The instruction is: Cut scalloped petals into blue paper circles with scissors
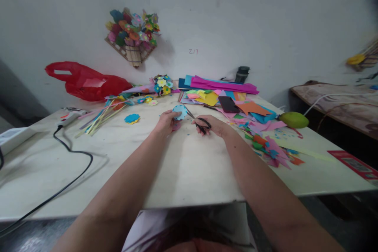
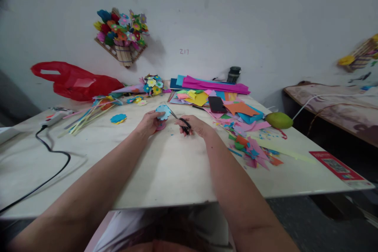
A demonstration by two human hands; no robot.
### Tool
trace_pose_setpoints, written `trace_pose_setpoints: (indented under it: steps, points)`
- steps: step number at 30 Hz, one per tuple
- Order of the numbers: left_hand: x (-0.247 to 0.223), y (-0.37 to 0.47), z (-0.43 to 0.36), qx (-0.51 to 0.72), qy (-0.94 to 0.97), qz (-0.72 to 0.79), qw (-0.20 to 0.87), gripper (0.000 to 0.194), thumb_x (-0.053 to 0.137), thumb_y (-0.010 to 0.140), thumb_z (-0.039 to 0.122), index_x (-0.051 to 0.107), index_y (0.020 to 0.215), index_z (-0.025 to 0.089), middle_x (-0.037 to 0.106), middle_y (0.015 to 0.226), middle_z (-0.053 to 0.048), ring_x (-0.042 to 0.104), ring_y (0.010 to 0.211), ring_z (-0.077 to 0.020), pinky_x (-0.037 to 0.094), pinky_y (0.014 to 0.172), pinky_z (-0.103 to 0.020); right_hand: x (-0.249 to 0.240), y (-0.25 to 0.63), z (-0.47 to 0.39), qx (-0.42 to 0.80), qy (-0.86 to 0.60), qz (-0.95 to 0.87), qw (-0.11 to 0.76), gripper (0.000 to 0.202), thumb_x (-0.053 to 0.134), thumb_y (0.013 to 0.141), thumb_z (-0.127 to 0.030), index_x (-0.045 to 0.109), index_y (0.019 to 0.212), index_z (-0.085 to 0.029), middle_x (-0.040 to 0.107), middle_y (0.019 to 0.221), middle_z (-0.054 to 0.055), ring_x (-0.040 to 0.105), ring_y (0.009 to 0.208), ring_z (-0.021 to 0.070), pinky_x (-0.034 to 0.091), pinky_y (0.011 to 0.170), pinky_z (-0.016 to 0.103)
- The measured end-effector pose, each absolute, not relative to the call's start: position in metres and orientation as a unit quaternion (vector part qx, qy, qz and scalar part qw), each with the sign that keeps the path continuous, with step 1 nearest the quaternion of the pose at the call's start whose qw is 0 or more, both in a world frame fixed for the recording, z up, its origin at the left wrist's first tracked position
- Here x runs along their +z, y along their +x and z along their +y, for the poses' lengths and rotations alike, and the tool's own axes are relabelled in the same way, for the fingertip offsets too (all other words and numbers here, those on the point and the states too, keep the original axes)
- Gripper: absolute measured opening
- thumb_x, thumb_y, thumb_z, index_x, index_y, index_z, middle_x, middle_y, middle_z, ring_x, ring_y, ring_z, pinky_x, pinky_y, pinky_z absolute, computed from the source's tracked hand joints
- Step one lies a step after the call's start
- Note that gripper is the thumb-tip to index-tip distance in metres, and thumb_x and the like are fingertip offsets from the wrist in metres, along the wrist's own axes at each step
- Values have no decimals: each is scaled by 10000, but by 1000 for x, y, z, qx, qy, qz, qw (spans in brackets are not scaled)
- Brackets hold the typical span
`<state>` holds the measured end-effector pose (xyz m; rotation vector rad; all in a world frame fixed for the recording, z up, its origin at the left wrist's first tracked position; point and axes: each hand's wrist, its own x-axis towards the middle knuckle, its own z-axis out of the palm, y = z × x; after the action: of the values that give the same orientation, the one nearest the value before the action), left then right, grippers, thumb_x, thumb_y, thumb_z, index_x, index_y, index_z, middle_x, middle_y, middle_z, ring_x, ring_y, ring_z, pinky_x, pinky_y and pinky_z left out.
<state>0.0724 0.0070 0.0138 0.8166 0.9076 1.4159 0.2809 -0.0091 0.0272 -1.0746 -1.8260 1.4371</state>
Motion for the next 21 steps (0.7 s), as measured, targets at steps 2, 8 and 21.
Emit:
trace_pose_setpoints:
  steps: [2, 8, 21]
  points:
    - [14, 72, 7, 608, 352, 392, 594, 173, 771, 592, 71, 665, 722, 114, 704, 749, -52, 637, 599, -111, 547, 571, -216, 25, 280, -8, 534, -405, -685, 286, 192, 599, 940, -324, 627, 908, -137, 657, 640, 4, 574, 457, 88, 314, 358, 185]
    - [13, 72, 7, 600, 359, 395, 596, 156, 760, 613, 82, 666, 732, 116, 693, 717, -44, 634, 580, -113, 514, 520, -195, 23, 275, -9, 528, -408, -684, 293, 171, 630, 930, -307, 619, 871, -147, 660, 629, 1, 578, 463, 91, 298, 356, 187]
    - [13, 73, 7, 598, 356, 390, 603, 158, 754, 608, 58, 690, 743, 111, 713, 733, -54, 641, 594, -114, 546, 564, -198, 26, 271, -13, 528, -425, -674, 294, 170, 600, 955, -283, 620, 862, -142, 642, 613, -5, 548, 438, 78, 294, 347, 178]
